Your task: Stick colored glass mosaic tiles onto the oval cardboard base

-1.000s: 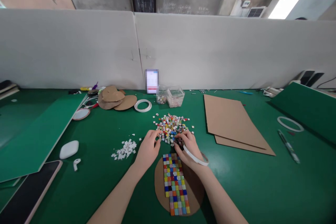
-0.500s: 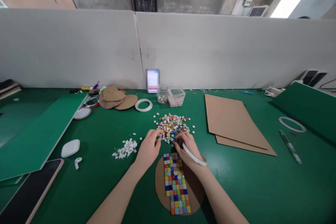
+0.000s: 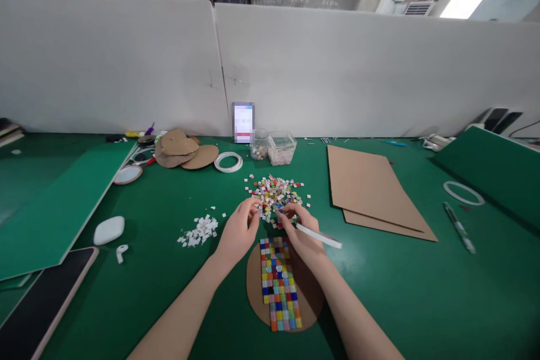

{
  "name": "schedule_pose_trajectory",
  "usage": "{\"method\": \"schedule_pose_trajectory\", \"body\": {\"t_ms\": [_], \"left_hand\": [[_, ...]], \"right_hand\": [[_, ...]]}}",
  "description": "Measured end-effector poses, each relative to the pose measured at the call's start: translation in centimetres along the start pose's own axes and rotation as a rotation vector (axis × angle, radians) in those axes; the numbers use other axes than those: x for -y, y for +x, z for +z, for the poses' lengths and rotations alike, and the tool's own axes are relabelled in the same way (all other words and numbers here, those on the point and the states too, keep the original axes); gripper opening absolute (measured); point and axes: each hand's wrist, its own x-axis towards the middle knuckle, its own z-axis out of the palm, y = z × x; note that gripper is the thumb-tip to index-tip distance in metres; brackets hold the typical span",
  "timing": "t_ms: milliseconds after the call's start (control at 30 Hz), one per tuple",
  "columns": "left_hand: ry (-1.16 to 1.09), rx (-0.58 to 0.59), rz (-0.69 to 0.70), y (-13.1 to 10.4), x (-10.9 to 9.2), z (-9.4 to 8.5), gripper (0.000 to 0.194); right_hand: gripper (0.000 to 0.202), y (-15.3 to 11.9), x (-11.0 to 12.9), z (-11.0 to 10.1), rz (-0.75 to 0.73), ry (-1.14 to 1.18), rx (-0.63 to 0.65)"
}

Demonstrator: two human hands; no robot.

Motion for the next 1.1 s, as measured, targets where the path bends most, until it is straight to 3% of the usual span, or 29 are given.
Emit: {"method": "schedule_pose_trajectory", "body": {"t_ms": [333, 800, 1100], "left_hand": [[-0.203, 0.159, -0.024, -0.2, -1.2, 0.2, 0.027], [-0.391, 0.115, -0.084, 0.1, -1.1, 0.3, 0.019], [-0.333, 0.054, -0.070, 0.3, -0.6, 0.3, 0.017]], "right_hand": [[0.011, -0.4, 1.4, 0.2, -0.002, 0.135, 0.046], [0.011, -0.9, 2.2, 0.6, -0.013, 0.318, 0.208], [0.010, -0.9, 2.5, 0.5, -0.009, 0.386, 0.289]]}}
